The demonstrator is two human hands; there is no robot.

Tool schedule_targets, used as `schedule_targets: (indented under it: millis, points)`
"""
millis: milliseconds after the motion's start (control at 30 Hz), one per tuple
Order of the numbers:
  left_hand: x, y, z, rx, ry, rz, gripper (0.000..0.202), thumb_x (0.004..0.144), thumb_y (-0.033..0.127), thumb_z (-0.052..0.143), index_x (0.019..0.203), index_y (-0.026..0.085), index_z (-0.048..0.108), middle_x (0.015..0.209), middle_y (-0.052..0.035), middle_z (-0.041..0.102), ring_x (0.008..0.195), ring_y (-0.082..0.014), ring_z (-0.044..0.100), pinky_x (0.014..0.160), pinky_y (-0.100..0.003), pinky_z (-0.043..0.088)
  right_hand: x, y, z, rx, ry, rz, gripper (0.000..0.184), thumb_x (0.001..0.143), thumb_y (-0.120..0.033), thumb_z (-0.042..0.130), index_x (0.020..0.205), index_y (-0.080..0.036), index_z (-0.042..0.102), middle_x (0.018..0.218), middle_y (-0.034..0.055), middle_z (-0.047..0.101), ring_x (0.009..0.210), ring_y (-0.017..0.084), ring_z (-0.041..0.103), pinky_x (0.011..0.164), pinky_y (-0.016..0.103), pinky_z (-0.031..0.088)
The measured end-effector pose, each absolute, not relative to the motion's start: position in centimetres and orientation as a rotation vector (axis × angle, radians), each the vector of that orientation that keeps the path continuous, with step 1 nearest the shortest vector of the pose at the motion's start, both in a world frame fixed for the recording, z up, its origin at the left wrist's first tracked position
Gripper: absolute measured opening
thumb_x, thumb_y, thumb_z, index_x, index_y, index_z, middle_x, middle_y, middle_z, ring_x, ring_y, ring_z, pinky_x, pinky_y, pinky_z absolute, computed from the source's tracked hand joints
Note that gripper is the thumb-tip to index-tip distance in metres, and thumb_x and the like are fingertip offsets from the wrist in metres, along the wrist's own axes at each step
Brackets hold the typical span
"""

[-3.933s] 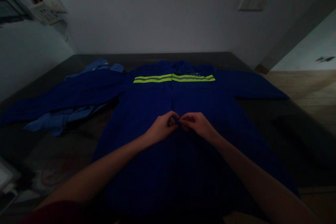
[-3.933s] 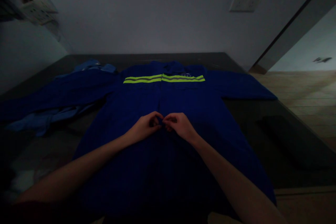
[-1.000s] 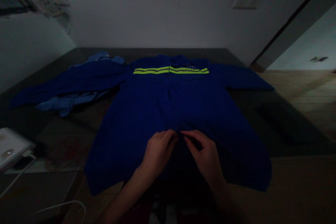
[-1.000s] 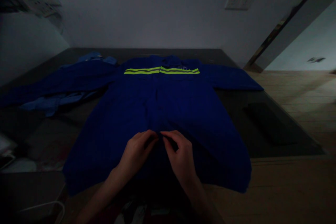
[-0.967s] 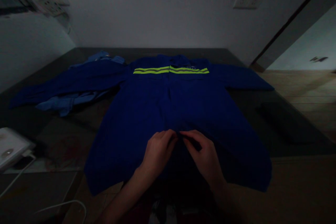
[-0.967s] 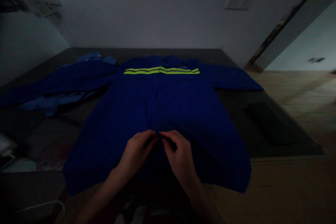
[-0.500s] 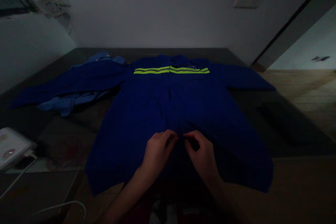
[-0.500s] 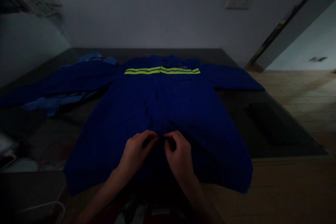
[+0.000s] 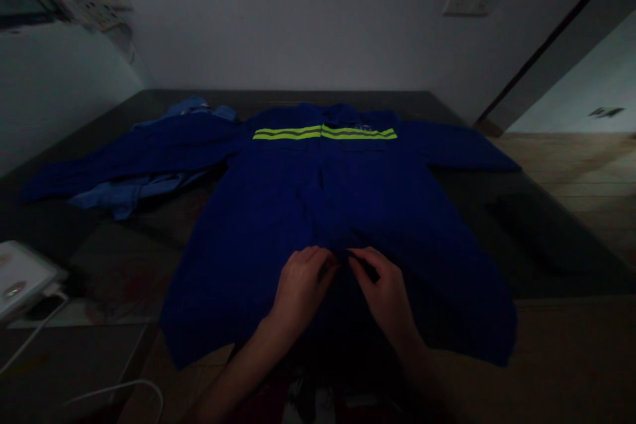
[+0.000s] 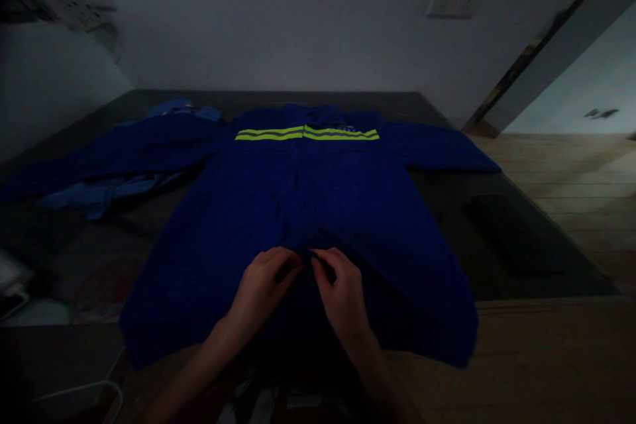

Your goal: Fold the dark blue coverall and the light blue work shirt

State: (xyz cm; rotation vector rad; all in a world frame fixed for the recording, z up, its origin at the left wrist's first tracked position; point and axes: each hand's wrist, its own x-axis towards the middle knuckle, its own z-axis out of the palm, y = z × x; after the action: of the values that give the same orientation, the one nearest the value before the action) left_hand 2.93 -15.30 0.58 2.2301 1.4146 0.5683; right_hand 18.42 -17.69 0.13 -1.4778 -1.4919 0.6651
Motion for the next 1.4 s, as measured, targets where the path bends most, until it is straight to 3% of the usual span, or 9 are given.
schedule_targets:
  millis: [200, 433, 633, 700, 833, 1000, 1200, 1400]
  points:
    - [2.6, -15.5, 0.4, 2.194, 1.383, 0.806, 0.001, 0.086, 0.020, 0.061, 0.085, 0.020, 0.061, 0.083, 0.0004, 0.068, 0.078, -0.0161, 0.061, 0.073, -0.029, 0.043, 18.6, -18.2, 0.6, -1.563, -1.292, 0.765, 0.015, 0.080, -0.033, 0.062, 0.082, -0.020, 0.069, 0.081, 0.0039, 0.072, 0.077, 0.021, 0.068, 0.073, 0.033, 0.053]
    - [2.6, -15.4, 0.3, 2.227, 1.363, 0.878, 0.005, 0.087, 0.020, 0.061, 0.082, 0.019, 0.061, 0.078, 0.0014, 0.068, 0.073, -0.0151, 0.061, 0.070, -0.029, 0.041, 18.5, -18.0, 0.9, -1.531, -1.385, 0.771, 0.018, 0.082, -0.032, 0.057, 0.080, -0.019, 0.070, 0.081, 0.0046, 0.072, 0.076, 0.020, 0.066, 0.072, 0.031, 0.051]
    - [2.7, -15.3, 0.1, 2.270, 1.426, 0.654, 0.004, 0.086, 0.022, 0.062, 0.083, 0.020, 0.060, 0.081, 0.0012, 0.068, 0.077, -0.0172, 0.062, 0.070, -0.031, 0.040, 18.5, -17.9, 0.6, -1.495, -1.490, 0.709, 0.016, 0.085, -0.028, 0.053, 0.083, -0.019, 0.066, 0.082, 0.0043, 0.070, 0.077, 0.019, 0.065, 0.072, 0.029, 0.049]
    - [2.8, -15.3, 0.2, 2.288, 1.452, 0.584, 0.004, 0.085, 0.021, 0.062, 0.088, 0.020, 0.060, 0.084, 0.0006, 0.068, 0.080, -0.0187, 0.062, 0.071, -0.032, 0.041, 18.5, -17.9, 0.4, -1.507, -1.531, 0.674, 0.015, 0.086, -0.027, 0.051, 0.084, -0.019, 0.064, 0.082, 0.0043, 0.068, 0.076, 0.018, 0.064, 0.071, 0.028, 0.048]
    - [2.9, -15.3, 0.1, 2.296, 1.508, 0.535, 0.022, 0.084, 0.018, 0.062, 0.105, 0.020, 0.057, 0.095, -0.0024, 0.068, 0.087, -0.0212, 0.062, 0.075, -0.034, 0.042, 17.9, -18.0, 0.1, -1.584, -1.614, 0.538, 0.013, 0.087, -0.026, 0.048, 0.082, -0.019, 0.058, 0.077, 0.0030, 0.064, 0.071, 0.017, 0.060, 0.067, 0.028, 0.045]
    - [2.4, -15.2, -0.3, 2.295, 1.438, 0.515, 0.026, 0.082, 0.006, 0.057, 0.105, 0.019, 0.058, 0.101, -0.0047, 0.065, 0.091, -0.0206, 0.061, 0.078, -0.032, 0.044, 17.0, -18.1, -0.1, -1.711, -1.719, 0.411, 0.024, 0.086, -0.040, 0.057, 0.073, -0.021, 0.049, 0.070, 0.0004, 0.057, 0.067, 0.017, 0.055, 0.061, 0.028, 0.039]
    - [2.4, -14.8, 0.2, 2.244, 1.405, 0.473, 0.020, 0.084, 0.006, 0.052, 0.097, 0.018, 0.060, 0.096, -0.0040, 0.064, 0.088, -0.0195, 0.060, 0.076, -0.031, 0.044, 17.1, -18.6, 0.5, -1.730, -1.875, 0.396, 0.015, 0.082, -0.029, 0.063, 0.082, -0.021, 0.050, 0.080, 0.0017, 0.060, 0.075, 0.020, 0.056, 0.067, 0.031, 0.041]
    - [1.9, -14.4, 1.0, 2.101, 1.261, 0.486, 0.016, 0.087, 0.010, 0.049, 0.093, 0.019, 0.061, 0.092, -0.0027, 0.064, 0.089, -0.0175, 0.060, 0.077, -0.029, 0.043, 17.1, -19.3, 1.1, -1.740, -2.001, 0.421, 0.038, 0.070, -0.028, 0.077, 0.095, -0.021, 0.050, 0.094, 0.0057, 0.062, 0.087, 0.026, 0.056, 0.075, 0.040, 0.044]
